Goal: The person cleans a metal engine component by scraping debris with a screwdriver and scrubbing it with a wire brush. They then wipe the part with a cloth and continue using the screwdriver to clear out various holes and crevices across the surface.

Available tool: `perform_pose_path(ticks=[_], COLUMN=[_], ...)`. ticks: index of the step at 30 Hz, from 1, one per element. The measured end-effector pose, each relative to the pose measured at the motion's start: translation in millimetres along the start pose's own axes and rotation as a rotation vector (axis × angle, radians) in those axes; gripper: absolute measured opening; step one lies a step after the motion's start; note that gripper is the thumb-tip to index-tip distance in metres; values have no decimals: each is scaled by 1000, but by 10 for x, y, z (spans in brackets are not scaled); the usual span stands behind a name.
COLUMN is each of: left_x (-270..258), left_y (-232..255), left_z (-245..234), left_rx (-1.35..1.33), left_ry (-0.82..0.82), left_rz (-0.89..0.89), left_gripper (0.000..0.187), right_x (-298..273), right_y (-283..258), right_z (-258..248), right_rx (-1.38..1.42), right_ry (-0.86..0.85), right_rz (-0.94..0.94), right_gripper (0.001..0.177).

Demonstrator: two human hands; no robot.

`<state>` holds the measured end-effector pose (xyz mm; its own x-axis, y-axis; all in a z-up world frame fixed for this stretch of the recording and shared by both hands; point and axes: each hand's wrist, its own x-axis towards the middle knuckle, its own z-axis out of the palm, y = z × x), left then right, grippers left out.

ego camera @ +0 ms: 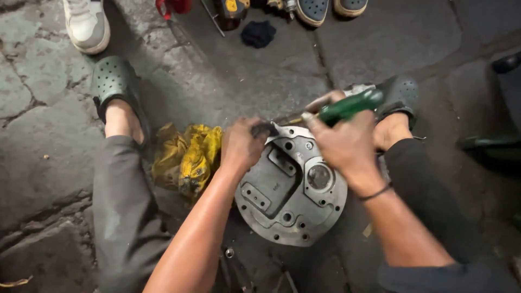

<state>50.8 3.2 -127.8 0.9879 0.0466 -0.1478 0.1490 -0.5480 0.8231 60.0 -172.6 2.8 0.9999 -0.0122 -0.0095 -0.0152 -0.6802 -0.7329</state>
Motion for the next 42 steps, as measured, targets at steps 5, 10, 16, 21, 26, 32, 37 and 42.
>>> perform_pose_path(ticks=[5, 10, 16, 21, 26, 32, 37, 42], left_x=[6, -10, 77, 75, 77, 25, -18, -80], left_y=[84, 183, 91, 91, 145, 216, 73, 61], left_z=[42, -56, -114, -109, -139, -191, -94, -85], left_rx=[-5, 42, -171, -75, -135, -106, -75, -149], left_ry=[47, 13, -122, -130, -116, -143, -116, -159], left_rz=[-42, -49, -239, -280, -239, -243, -157, -242], left_gripper=[27, 37, 48, 43, 34, 35, 42, 50], right_x=[-21, -95, -87, 17, 23, 34, -12, 127], right_y=[207, 297, 423, 63, 249, 320, 444, 364], right_z=[108, 327, 409, 111, 232, 364, 573, 406], right_rx=[55, -20, -37, -30, 17, -50, -97, -46], right_ry=[-4, -6, 19, -33, 2, -20, -28, -138], right_rz=[-104, 18, -181, -1, -102, -101, -274, -297], right_gripper=[12, 13, 15, 9, 9, 9, 8, 15])
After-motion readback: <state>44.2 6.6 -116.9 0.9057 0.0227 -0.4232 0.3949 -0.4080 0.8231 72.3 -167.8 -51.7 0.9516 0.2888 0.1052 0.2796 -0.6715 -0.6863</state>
